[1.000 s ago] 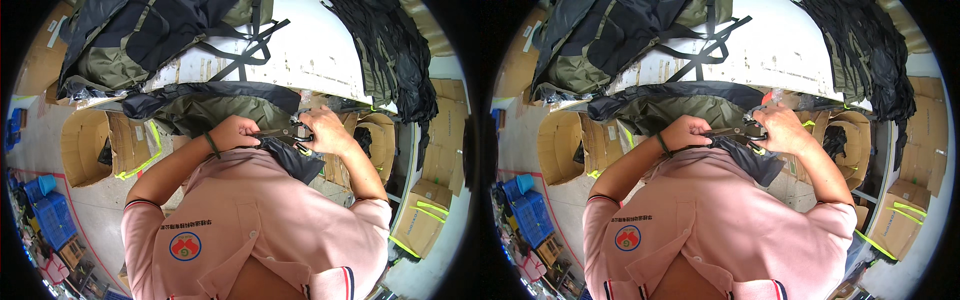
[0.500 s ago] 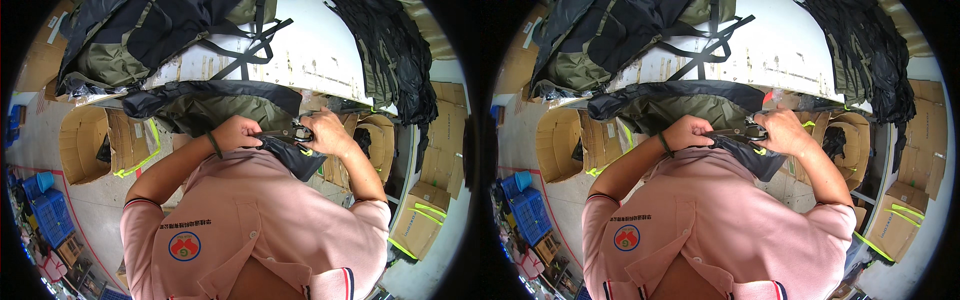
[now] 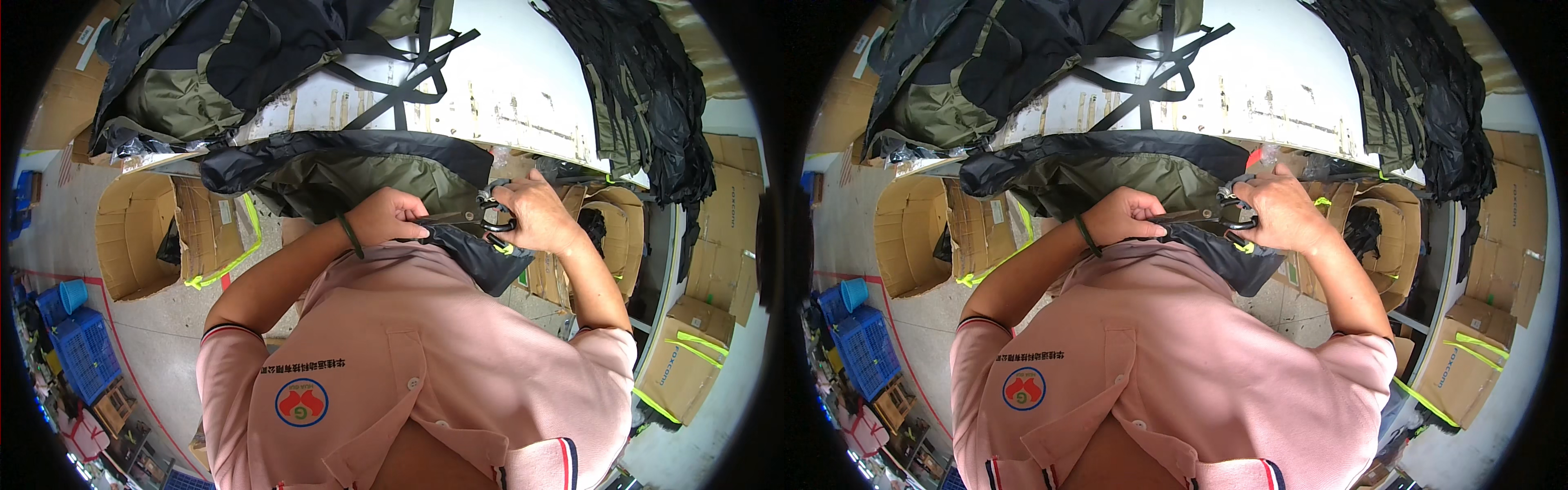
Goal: Trimming excess material from synthetic fabric outdoor gear using scissors.
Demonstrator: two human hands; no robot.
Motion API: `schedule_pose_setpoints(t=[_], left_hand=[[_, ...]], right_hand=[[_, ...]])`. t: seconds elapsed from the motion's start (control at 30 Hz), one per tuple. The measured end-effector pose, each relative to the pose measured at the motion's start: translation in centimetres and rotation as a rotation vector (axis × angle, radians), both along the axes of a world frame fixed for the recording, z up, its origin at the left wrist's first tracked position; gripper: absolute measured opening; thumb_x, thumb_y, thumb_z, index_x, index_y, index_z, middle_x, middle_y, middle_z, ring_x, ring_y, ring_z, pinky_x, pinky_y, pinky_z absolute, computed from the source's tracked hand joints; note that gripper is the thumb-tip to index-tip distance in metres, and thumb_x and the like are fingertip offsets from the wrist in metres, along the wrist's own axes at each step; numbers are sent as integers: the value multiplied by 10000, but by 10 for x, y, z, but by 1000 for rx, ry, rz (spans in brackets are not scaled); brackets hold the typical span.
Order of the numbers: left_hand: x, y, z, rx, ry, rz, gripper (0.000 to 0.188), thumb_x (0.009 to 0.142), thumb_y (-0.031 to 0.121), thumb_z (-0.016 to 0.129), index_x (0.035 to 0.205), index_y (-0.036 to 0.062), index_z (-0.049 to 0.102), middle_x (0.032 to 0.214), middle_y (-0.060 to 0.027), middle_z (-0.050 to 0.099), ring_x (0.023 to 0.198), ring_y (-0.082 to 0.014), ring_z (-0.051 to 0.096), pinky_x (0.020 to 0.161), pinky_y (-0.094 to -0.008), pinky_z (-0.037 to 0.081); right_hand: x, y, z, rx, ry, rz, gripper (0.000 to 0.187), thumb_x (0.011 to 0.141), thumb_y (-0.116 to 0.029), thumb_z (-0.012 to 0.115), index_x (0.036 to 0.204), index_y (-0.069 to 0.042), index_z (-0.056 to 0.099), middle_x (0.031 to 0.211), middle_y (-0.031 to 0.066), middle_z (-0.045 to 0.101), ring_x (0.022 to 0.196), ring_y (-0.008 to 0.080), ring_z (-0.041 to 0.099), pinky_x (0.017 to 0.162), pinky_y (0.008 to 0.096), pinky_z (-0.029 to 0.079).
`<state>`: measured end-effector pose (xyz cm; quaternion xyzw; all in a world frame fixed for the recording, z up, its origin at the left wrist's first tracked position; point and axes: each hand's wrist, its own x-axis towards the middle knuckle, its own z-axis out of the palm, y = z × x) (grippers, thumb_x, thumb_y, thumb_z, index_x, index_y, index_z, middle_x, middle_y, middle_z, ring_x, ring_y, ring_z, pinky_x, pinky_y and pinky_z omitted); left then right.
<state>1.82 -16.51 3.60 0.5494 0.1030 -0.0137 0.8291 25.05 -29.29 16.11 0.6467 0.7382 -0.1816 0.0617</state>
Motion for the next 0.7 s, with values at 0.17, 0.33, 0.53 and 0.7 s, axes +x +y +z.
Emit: schedule_pose_setpoints(t=[0.17,0.33,0.53,0.7], left_hand=[[0,1,-2,31,27,-30,110,824,6,674,927,-14,639,796,-9,648,687,-20,561,596,-176,437],[0,0,-3,21,21,-31,105,824,6,673,921,-12,636,788,-6,644,680,-18,553,589,-176,428],[1,-2,-1,39,11,-9,87,831,7,665,908,-11,628,761,9,622,638,-5,516,543,-177,393],[0,-3,3,103,30,-18,93,829,0,661,915,-5,627,734,17,606,610,4,481,544,-176,396]], right_hand=[[4,-2,-10,64,50,9,359,572,-265,816,745,-72,567,614,89,552,691,285,580,734,352,366],[3,-2,-7,55,48,6,352,591,-282,806,771,-68,592,613,95,571,682,288,595,748,356,381],[-1,3,-1,94,15,31,368,611,-301,793,832,-62,621,660,90,597,724,265,608,783,361,378],[-4,4,-3,131,20,40,367,612,-307,796,817,-62,615,645,91,592,709,265,606,790,355,373]])
